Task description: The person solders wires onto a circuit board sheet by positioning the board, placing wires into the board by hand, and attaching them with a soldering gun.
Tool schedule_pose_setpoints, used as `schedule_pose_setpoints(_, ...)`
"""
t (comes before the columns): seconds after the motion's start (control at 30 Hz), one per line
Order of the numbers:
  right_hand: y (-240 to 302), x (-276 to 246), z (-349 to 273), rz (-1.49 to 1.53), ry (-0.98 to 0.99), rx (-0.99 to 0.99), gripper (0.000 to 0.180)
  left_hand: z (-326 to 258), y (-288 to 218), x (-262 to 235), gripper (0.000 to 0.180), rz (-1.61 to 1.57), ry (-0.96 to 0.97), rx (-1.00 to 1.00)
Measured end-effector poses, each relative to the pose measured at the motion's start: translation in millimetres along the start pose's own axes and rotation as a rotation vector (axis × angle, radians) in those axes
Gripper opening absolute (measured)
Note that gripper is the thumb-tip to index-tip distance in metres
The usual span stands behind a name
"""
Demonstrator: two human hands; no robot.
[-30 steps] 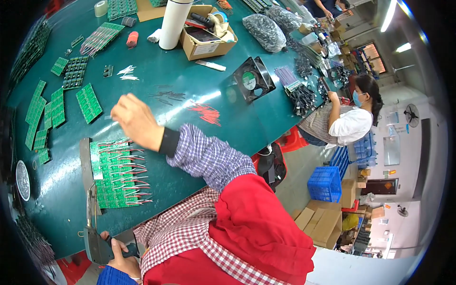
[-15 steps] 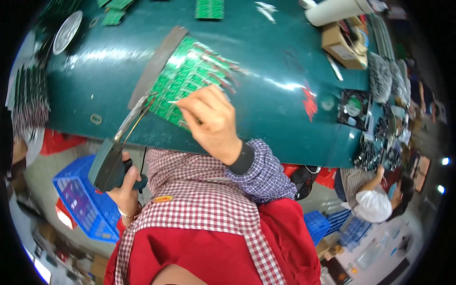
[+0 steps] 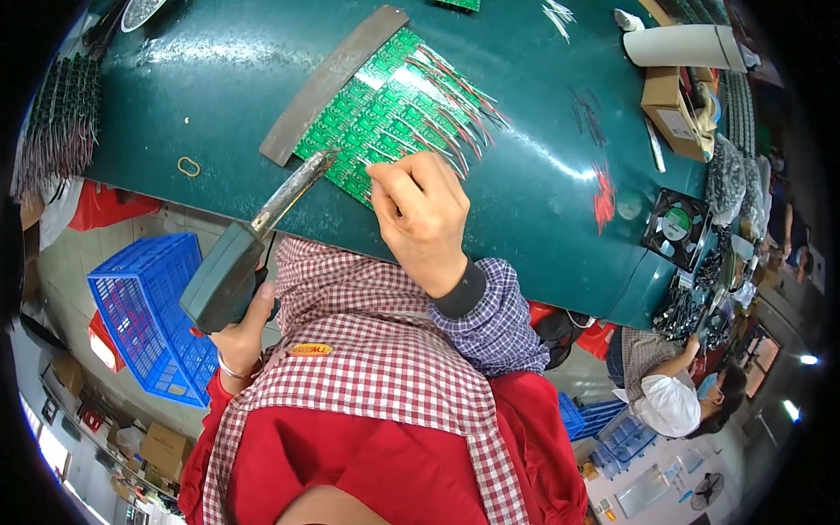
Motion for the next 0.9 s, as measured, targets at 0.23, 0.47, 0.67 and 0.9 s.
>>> schedule_pose_setpoints(0.23,-1.5,0.7,-1.3,-0.033,-0.008,0.002,0.023,0.3,-3.5,3.5,0.03,0.05,0.046,-0.021)
schedule_pose_setpoints(0.47,-0.1,2.2,-2.6,-0.047,-0.008,-0.025,0.024,-0.4,-1.5,4.2,0.028,0.103,0.077,0.028)
schedule_pose_setpoints(0.67,-0.8,1.6,-3.8,-0.055,-0.009,-0.036,0.024,10.0,-5.8,6.5,0.02,0.155,0.004,0.068)
schedule_pose_setpoints(0.9,0.6,2.7,-3.2,-0.08,0.004,-0.041,0.024,9.3,-4.0,4.4,0.021,0.14,0.03,0.018)
Point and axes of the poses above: each hand's wrist, its own z-axis towards the middle knuckle, its own x-axis out of the palm, y = z × x, the point moved 6 cm from there along z, towards the middle knuckle, and after that the axes turned 14 degrees about x, right-handed, at the moved point
